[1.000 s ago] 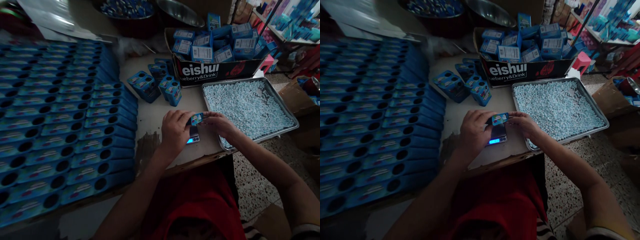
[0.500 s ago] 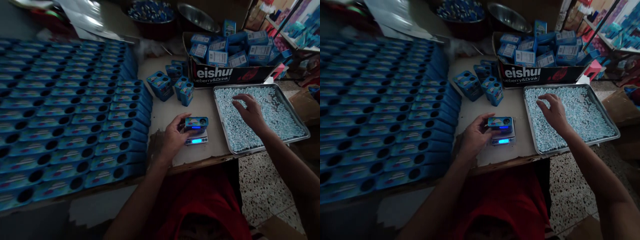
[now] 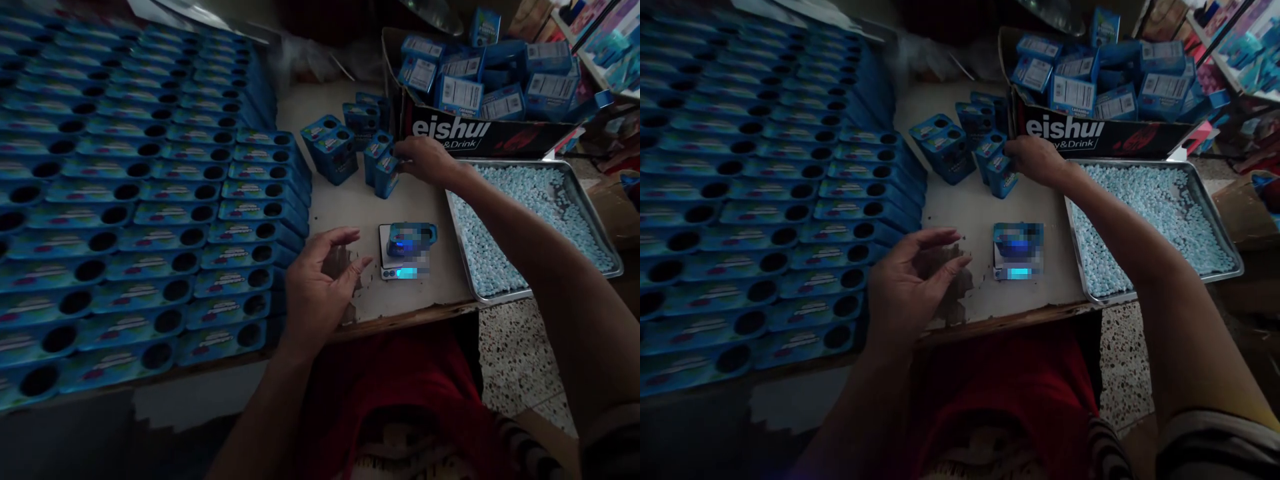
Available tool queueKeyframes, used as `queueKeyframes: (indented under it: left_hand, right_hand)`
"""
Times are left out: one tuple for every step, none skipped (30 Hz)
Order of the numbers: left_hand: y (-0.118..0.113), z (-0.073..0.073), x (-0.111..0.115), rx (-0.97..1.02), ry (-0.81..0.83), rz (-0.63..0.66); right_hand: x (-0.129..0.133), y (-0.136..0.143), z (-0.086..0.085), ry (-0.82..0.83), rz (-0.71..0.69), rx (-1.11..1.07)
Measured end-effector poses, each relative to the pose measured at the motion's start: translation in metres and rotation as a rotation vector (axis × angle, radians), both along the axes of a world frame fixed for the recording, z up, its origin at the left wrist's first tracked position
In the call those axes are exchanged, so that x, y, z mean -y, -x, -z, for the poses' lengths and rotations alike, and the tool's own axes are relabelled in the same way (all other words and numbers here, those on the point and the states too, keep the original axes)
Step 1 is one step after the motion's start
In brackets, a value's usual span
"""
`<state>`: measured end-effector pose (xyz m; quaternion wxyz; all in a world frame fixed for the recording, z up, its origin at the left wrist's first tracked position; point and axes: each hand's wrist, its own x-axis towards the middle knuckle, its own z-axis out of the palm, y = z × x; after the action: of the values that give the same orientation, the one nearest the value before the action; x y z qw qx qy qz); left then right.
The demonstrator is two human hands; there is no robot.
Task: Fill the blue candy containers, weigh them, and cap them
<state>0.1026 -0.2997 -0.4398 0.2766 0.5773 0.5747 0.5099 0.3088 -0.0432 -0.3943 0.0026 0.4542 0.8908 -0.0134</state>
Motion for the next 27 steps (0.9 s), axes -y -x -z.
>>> queueKeyframes:
  left_hand:
    - [0.001,0.000,-0.001,-0.018,-0.015,0.001]
    - [0.000,0.000,-0.003,-0.041,-0.036,0.000]
    - [-0.001,-0.001,-0.004,-0.071,-0.062,0.000]
    - [-0.003,-0.003,-0.007,-0.110,-0.092,0.003]
    - [-0.005,-0.005,-0.009,-0.154,-0.125,0.007]
    - [-0.008,-0.008,-0.012,-0.204,-0.155,0.016]
    - [-0.012,-0.011,-0.015,-0.255,-0.186,0.027]
    - [-0.017,-0.014,-0.018,-0.306,-0.214,0.045]
    - [-0.021,-0.017,-0.022,-0.359,-0.239,0.070]
    - [-0.026,-0.021,-0.025,-0.413,-0.256,0.100]
    - [-0.032,-0.023,-0.029,-0.467,-0.266,0.132]
    - [-0.037,-0.026,-0.033,-0.518,-0.270,0.163]
    - [-0.043,-0.028,-0.037,-0.565,-0.267,0.186]
    - [-0.049,-0.029,-0.041,-0.605,-0.255,0.203]
    - [-0.054,-0.029,-0.045,-0.638,-0.237,0.214]
    - [-0.059,-0.029,-0.050,-0.662,-0.210,0.229]
    - [-0.064,-0.029,-0.053,-0.676,-0.170,0.258]
    - [-0.067,-0.029,-0.055,-0.682,-0.117,0.295]
    - [-0.069,-0.029,-0.056,-0.682,-0.064,0.330]
    - [-0.068,-0.031,-0.055,-0.678,-0.021,0.353]
    - [-0.065,-0.034,-0.052,-0.670,0.006,0.355]
    - [-0.060,-0.039,-0.047,-0.660,0.012,0.325]
    - [-0.051,-0.046,-0.040,-0.648,0.002,0.265]
    - [-0.039,-0.055,-0.034,-0.638,-0.017,0.184]
    - [-0.026,-0.066,-0.028,-0.630,-0.033,0.087]
    - [-0.011,-0.078,-0.023,-0.636,-0.037,-0.009]
    - [0.005,-0.092,-0.021,-0.655,-0.034,-0.106]
  right_hand:
    - [0.002,-0.002,-0.002,0.007,0.007,-0.006]
    - [0.006,-0.005,-0.005,0.014,0.019,-0.021]
    - [0.011,-0.009,-0.009,0.018,0.035,-0.046]
    - [0.017,-0.013,-0.013,0.018,0.051,-0.075]
    - [0.023,-0.018,-0.018,0.010,0.067,-0.107]
    - [0.031,-0.023,-0.022,-0.005,0.082,-0.139]
    - [0.038,-0.028,-0.026,-0.029,0.094,-0.171]
    - [0.046,-0.034,-0.030,-0.057,0.103,-0.203]
    - [0.053,-0.040,-0.033,-0.088,0.110,-0.234]
    - [0.061,-0.046,-0.036,-0.119,0.115,-0.263]
    - [0.068,-0.051,-0.038,-0.148,0.122,-0.291]
    - [0.075,-0.057,-0.039,-0.175,0.130,-0.318]
    - [0.082,-0.062,-0.040,-0.198,0.141,-0.346]
    - [0.088,-0.067,-0.041,-0.216,0.155,-0.372]
    - [0.093,-0.071,-0.041,-0.230,0.170,-0.396]
    - [0.098,-0.076,-0.041,-0.239,0.185,-0.417]
    - [0.102,-0.080,-0.040,-0.244,0.197,-0.433]
    - [0.106,-0.083,-0.038,-0.247,0.206,-0.446]
    - [0.111,-0.085,-0.036,-0.246,0.211,-0.453]
    - [0.115,-0.086,-0.033,-0.243,0.211,-0.456]
    - [0.121,-0.086,-0.030,-0.233,0.203,-0.451]
    - [0.127,-0.085,-0.026,-0.216,0.186,-0.440]
    - [0.134,-0.082,-0.022,-0.191,0.160,-0.423]
    - [0.142,-0.078,-0.018,-0.162,0.129,-0.403]
    - [0.149,-0.073,-0.014,-0.129,0.094,-0.385]
    - [0.157,-0.068,-0.010,-0.095,0.058,-0.369]
    - [0.164,-0.064,-0.006,-0.061,0.028,-0.354]
